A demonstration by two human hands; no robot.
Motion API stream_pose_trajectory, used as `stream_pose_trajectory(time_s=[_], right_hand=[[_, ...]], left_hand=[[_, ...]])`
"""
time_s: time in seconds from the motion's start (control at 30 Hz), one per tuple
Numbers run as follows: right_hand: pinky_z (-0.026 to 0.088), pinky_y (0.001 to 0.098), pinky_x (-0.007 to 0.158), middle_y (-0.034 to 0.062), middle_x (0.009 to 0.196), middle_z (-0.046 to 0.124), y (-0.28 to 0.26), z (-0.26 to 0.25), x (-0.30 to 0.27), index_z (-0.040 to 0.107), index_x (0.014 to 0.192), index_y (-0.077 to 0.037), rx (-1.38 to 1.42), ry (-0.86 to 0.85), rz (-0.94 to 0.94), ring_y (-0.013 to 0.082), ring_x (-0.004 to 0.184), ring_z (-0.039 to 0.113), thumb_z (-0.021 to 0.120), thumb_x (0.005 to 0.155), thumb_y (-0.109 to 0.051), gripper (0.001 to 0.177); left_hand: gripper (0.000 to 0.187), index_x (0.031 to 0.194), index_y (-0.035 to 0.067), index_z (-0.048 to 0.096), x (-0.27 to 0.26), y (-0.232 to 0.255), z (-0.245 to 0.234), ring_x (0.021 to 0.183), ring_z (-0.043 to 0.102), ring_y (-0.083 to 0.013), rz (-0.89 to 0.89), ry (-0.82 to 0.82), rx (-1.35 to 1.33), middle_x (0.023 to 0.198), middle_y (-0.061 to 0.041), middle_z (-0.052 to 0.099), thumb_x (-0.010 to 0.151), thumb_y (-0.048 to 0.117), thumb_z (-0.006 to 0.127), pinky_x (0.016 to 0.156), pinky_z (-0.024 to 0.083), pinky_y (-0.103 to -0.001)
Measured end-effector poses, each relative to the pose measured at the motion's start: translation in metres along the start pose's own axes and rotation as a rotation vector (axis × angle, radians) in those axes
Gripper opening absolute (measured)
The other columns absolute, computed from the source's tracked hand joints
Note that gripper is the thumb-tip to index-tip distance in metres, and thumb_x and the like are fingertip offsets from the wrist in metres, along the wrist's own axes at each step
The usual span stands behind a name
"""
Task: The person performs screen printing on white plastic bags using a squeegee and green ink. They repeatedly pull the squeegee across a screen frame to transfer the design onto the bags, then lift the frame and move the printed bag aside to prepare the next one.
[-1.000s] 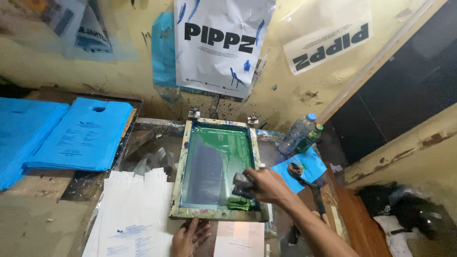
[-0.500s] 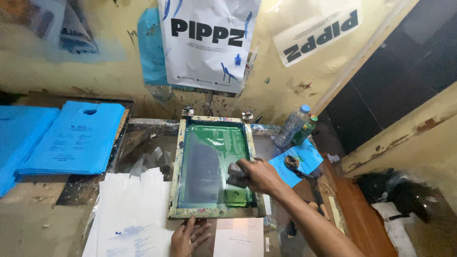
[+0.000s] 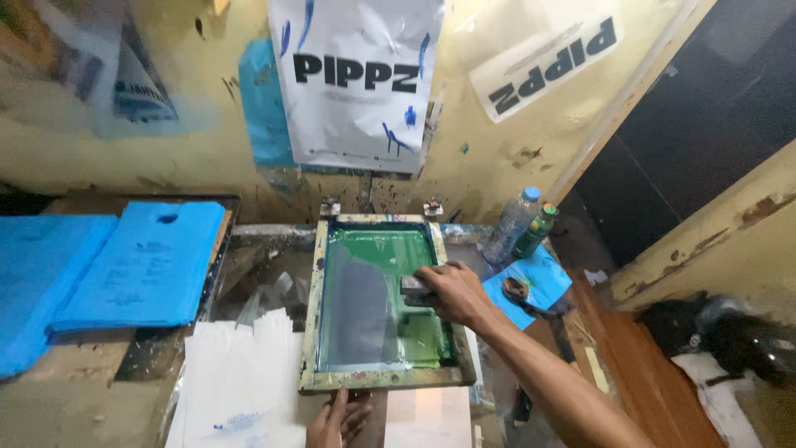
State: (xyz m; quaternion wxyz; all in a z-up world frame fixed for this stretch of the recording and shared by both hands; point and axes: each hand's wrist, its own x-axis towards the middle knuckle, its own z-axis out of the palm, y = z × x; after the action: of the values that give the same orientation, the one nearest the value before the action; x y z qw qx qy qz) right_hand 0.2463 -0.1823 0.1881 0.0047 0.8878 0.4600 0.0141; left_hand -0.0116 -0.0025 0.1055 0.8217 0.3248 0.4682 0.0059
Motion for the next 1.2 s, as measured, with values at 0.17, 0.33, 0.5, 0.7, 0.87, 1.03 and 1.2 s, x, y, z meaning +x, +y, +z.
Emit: stream_pose_trajectory(time_s=[0.17, 0.33, 0.5, 0.7, 0.87, 1.03, 1.2], right_hand=[[0.043, 0.0489, 0.102, 0.0143, 0.112, 0.068, -0.028, -0.114, -0.013, 0.056, 0.127, -0.007, 0.161, 0.849, 0.084, 0.0352, 0.099, 0.062, 0.069, 0.091, -0.011, 0.038], [0.041, 0.0655, 0.112, 0.0106, 0.116, 0.070, 0.005, -0.178, 0.051, 0.058, 0.130, -0.011, -0.023, 0.956, 0.043, 0.0326, 0.102, 0.065, 0.070, 0.101, -0.018, 0.032], [0.043, 0.0576, 0.109, 0.0070, 0.106, 0.067, 0.027, -0.193, 0.083, 0.059, 0.129, -0.014, -0.116, 0.955, 0.069, 0.0323, 0.098, 0.063, 0.072, 0.091, -0.015, 0.040], [0.045, 0.0535, 0.104, 0.0082, 0.106, 0.066, 0.033, -0.195, 0.089, 0.057, 0.130, -0.014, -0.144, 0.974, 0.079, 0.0324, 0.097, 0.063, 0.075, 0.084, -0.013, 0.050], [0.042, 0.0488, 0.097, 0.0142, 0.106, 0.071, 0.037, -0.196, 0.093, 0.062, 0.125, -0.009, -0.109, 1.030, -0.054, 0.0367, 0.092, 0.063, 0.074, 0.078, -0.007, 0.048], [0.044, 0.0495, 0.108, 0.0143, 0.116, 0.075, 0.054, -0.178, 0.092, 0.068, 0.135, -0.010, -0.192, 1.015, -0.063, 0.0363, 0.101, 0.069, 0.084, 0.092, -0.016, 0.046], [0.049, 0.0416, 0.116, 0.0070, 0.115, 0.075, 0.069, -0.165, 0.090, 0.073, 0.140, -0.015, -0.379, 1.023, -0.017, 0.0287, 0.104, 0.072, 0.085, 0.102, -0.023, 0.040]], left_hand=[[0.069, 0.143, -0.012, 0.054, -0.035, 0.069, 0.054, 0.116, 0.061, -0.0483, 0.163, -0.387, -0.425, 0.139, -0.040, 0.062, 0.102, 0.042, 0.042, 0.104, 0.045, -0.049], [0.042, 0.144, 0.019, 0.059, 0.075, 0.057, 0.106, 0.138, 0.053, -0.0370, 1.198, -0.441, 1.112, 0.149, -0.017, 0.057, 0.103, 0.032, 0.057, 0.110, 0.048, -0.052], [0.072, 0.159, 0.035, 0.046, 0.134, 0.017, 0.095, 0.142, 0.035, -0.0526, 1.607, -0.031, 1.768, 0.161, -0.030, 0.032, 0.098, 0.072, 0.049, 0.118, 0.031, -0.064], [0.017, 0.110, 0.009, 0.079, 0.111, 0.008, 0.069, 0.091, 0.071, -0.0242, 1.503, -0.411, 1.243, 0.113, -0.004, 0.069, 0.099, 0.021, 0.072, 0.083, 0.058, -0.039], [0.018, 0.106, 0.008, 0.083, 0.086, 0.016, -0.046, 0.100, 0.072, -0.0083, 1.034, 0.174, 0.546, 0.106, -0.001, 0.084, 0.095, 0.018, 0.074, 0.093, 0.055, -0.024], [0.031, 0.115, 0.009, 0.079, 0.022, 0.113, -0.242, 0.095, 0.070, -0.0201, 0.972, 0.743, 0.542, 0.104, -0.009, 0.080, 0.105, 0.034, 0.065, 0.082, 0.055, -0.036], [0.052, 0.139, -0.001, 0.063, -0.067, 0.182, -0.329, 0.121, 0.062, -0.0446, 0.883, 1.036, 0.874, 0.138, -0.024, 0.062, 0.110, 0.041, 0.056, 0.094, 0.053, -0.060]])
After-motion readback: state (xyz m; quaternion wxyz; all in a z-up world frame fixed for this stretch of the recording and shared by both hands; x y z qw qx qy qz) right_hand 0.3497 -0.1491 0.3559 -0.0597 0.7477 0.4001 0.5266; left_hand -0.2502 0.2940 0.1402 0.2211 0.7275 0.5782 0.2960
